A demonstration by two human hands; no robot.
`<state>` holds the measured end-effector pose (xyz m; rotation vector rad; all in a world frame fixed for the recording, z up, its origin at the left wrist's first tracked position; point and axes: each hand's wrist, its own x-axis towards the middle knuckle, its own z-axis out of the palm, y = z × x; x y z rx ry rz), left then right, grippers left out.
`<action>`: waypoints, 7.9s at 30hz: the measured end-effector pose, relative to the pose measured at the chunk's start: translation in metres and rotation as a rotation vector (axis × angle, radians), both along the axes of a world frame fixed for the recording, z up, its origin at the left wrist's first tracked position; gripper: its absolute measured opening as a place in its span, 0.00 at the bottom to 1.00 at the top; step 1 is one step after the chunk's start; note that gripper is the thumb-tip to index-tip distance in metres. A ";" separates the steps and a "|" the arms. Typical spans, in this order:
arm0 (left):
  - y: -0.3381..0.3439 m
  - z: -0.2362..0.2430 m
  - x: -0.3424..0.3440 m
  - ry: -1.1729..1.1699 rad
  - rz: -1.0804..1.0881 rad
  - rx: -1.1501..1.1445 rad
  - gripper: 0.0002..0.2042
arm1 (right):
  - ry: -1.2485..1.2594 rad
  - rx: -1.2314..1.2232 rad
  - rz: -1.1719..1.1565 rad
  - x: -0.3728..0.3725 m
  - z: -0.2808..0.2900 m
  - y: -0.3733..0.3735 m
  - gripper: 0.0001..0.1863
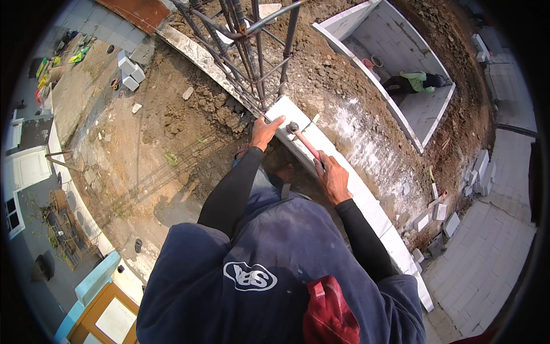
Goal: The person applies mortar to a concrete block using a trowel and places the block onto a wall. They then use a hammer to tap the block into place and scrape away excess mortar with the trowel.
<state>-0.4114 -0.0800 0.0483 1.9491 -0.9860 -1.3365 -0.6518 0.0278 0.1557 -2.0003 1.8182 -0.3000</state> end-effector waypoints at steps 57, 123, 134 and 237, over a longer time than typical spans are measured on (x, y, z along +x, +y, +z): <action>0.182 -0.073 0.146 -0.039 -1.154 0.884 0.45 | -0.490 0.663 -1.612 0.184 -0.188 0.561 0.32; 0.361 -0.050 0.195 -0.905 -1.492 0.626 0.28 | 0.062 1.002 -1.465 0.135 -0.519 0.703 0.24; 0.297 -0.059 0.184 -0.890 -1.291 0.679 0.54 | -0.317 0.383 -1.630 0.120 -0.220 0.712 0.24; -0.123 -0.122 0.422 -0.185 -1.019 0.510 0.31 | -0.547 -0.044 -1.200 0.240 0.014 0.033 0.25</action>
